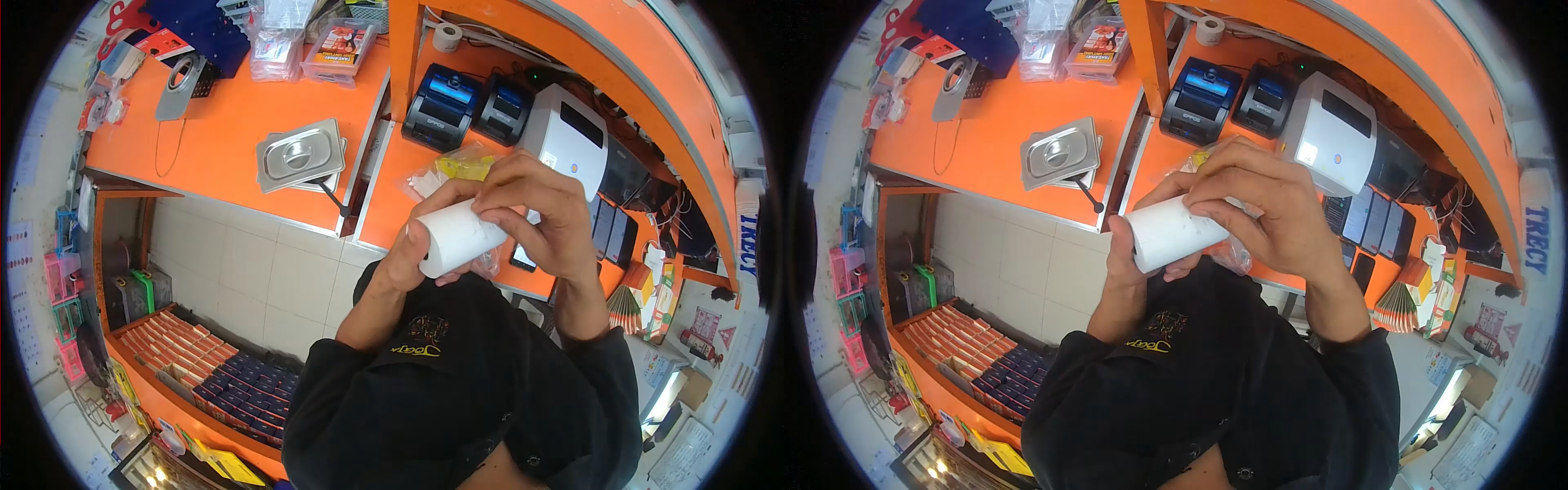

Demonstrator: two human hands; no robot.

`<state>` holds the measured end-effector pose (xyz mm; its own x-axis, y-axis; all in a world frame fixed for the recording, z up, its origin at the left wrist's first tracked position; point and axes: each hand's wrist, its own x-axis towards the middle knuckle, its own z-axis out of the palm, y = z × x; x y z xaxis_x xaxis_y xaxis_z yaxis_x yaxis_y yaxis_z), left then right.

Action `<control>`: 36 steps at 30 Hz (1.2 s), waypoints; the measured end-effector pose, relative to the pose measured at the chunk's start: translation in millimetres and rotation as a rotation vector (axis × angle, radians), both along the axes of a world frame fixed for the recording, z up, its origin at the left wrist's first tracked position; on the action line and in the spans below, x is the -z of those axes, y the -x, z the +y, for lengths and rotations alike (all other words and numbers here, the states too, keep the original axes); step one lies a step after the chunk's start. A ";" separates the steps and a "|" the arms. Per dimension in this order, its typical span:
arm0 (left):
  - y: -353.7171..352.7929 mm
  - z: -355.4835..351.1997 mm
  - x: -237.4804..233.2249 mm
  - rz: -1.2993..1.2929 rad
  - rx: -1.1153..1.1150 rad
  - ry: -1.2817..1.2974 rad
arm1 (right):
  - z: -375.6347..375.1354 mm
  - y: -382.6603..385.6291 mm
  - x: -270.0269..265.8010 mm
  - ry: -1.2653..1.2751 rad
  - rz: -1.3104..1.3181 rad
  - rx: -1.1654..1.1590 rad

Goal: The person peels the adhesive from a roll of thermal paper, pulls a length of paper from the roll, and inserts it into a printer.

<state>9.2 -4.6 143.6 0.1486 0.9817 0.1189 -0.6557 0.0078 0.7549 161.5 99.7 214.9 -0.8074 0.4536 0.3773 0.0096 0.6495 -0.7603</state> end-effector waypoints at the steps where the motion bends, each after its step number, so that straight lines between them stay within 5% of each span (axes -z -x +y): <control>1: -0.6 0.3 3.1 -0.016 0.009 -0.013 | -2.4 0.3 0.6 0.002 -0.029 0.051; 7: -1.0 0.3 17.4 -0.227 0.175 -0.025 | -2.5 -5.9 4.7 0.061 -0.088 0.020; 36: -3.6 -1.8 23.6 -0.118 0.122 0.219 | -15.4 1.1 22.0 0.016 -0.015 0.109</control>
